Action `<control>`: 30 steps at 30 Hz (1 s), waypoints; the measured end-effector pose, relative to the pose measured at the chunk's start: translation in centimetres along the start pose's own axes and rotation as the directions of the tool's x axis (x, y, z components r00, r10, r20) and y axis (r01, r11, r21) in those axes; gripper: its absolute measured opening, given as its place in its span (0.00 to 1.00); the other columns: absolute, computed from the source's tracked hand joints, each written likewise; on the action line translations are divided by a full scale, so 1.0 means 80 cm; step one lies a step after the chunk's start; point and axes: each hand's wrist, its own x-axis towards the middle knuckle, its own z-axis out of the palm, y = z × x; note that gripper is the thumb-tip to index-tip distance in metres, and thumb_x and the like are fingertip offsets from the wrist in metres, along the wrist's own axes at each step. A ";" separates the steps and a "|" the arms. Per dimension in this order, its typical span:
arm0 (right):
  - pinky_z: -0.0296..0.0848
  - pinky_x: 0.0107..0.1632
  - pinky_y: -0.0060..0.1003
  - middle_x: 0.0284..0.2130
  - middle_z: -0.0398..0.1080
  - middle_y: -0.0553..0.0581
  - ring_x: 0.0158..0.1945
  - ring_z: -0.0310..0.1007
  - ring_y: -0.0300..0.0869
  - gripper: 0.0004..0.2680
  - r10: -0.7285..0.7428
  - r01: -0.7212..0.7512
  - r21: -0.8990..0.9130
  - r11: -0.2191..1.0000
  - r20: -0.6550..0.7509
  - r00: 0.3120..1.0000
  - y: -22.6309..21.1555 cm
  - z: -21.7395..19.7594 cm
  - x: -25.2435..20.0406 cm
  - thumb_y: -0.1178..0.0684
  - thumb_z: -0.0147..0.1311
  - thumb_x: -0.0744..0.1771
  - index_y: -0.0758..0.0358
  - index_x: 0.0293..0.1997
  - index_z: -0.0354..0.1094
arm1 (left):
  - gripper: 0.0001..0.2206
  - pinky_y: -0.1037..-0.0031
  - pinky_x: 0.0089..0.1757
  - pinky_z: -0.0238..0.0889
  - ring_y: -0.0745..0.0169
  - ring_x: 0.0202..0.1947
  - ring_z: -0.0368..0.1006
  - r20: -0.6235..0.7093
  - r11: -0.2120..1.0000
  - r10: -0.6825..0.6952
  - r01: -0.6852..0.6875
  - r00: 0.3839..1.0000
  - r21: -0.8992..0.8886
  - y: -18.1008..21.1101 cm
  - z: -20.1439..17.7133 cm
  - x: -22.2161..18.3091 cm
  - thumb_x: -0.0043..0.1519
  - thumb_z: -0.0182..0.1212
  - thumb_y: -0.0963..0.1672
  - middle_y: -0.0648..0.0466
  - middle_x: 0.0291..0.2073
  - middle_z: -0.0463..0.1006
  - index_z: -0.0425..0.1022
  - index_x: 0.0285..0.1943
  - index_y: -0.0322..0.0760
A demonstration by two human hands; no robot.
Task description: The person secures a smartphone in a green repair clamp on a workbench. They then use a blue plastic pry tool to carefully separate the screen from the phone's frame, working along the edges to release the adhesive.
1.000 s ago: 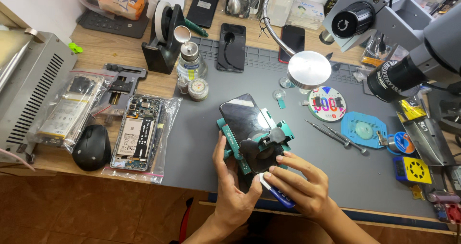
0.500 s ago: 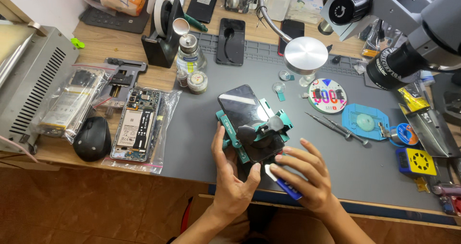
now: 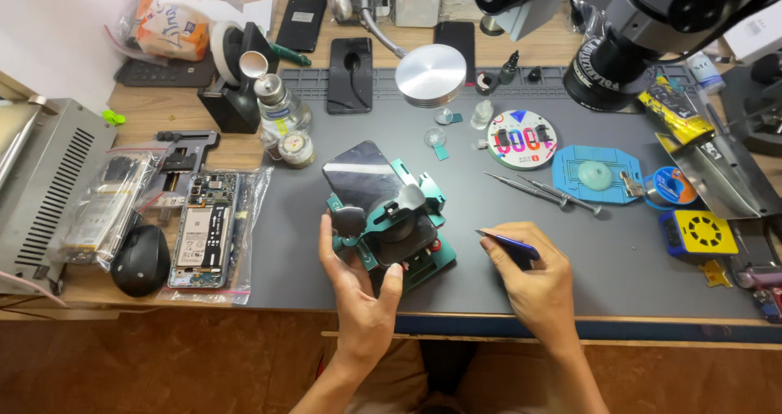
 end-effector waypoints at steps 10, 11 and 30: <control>0.74 0.49 0.29 0.37 0.80 0.51 0.43 0.78 0.37 0.02 0.029 -0.030 0.073 0.997 0.013 0.999 0.003 -0.010 0.003 0.58 0.63 0.67 0.60 0.40 0.80 | 0.46 0.63 0.68 0.51 0.53 0.70 0.56 -0.060 0.999 0.018 -0.016 0.998 0.046 -0.001 0.026 -0.010 0.63 0.55 0.39 0.44 0.78 0.42 0.20 0.82 0.45; 0.74 0.48 0.28 0.37 0.79 0.51 0.42 0.78 0.37 0.02 0.035 -0.036 0.081 0.996 0.020 0.999 0.003 -0.010 0.003 0.58 0.63 0.66 0.60 0.40 0.81 | 0.45 0.63 0.70 0.46 0.55 0.73 0.52 -0.087 0.999 0.049 -0.048 0.995 0.020 -0.006 0.028 -0.012 0.63 0.55 0.38 0.45 0.80 0.38 0.20 0.82 0.43; 0.73 0.49 0.28 0.35 0.82 0.48 0.41 0.79 0.36 0.03 -0.027 0.022 0.037 0.999 0.116 0.993 0.005 -0.014 0.007 0.56 0.63 0.65 0.56 0.40 0.82 | 0.48 0.65 0.70 0.32 0.60 0.78 0.39 -0.278 0.984 -0.044 0.090 0.960 0.155 -0.010 0.062 -0.016 0.63 0.58 0.42 0.47 0.81 0.27 0.18 0.81 0.45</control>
